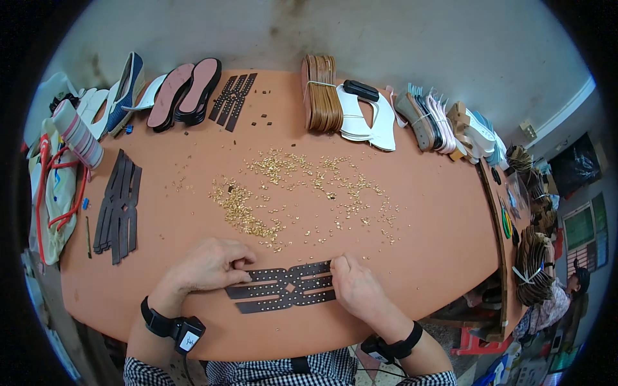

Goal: The person is manually attaching small decorative gold studs to black leather shoe straps on a workbench.

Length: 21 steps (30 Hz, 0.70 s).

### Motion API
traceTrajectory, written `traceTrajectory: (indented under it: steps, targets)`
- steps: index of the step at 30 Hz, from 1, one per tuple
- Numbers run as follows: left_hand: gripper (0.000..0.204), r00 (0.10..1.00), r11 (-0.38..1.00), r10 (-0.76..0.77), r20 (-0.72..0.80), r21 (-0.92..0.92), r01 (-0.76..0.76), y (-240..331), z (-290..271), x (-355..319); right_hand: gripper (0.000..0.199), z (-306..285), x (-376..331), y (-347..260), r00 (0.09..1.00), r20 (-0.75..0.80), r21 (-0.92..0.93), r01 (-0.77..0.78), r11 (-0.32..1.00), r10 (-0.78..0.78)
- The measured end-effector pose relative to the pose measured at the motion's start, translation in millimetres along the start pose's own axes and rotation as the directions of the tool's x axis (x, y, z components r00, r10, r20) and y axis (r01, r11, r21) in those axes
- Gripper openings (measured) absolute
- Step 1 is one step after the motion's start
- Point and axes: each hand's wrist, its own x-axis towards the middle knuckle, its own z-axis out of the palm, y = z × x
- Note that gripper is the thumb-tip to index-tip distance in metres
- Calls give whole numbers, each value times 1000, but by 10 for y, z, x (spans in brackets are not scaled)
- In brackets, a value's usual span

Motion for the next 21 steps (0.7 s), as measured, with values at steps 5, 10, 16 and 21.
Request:
traceTrajectory:
  steps: [5,10,16,21]
  targets:
    - [28,1000,1000,-16,-24,-25,16,-22,20,8,14,18,9,6,1000,4,-4,-27,1000,27]
    - [27,999,1000,-17,-30,-19,17,-6,6,14,15,31,11,42,999,2,20,-39,999,39]
    - [26,999,1000,-9,-45,-13,9,0,17,1,15,7,30,-8,999,16,0,-38,999,38]
    - [28,999,1000,-3,-43,1,3,-23,37,10,12,2,16,-84,997,37,-64,-70,996,72]
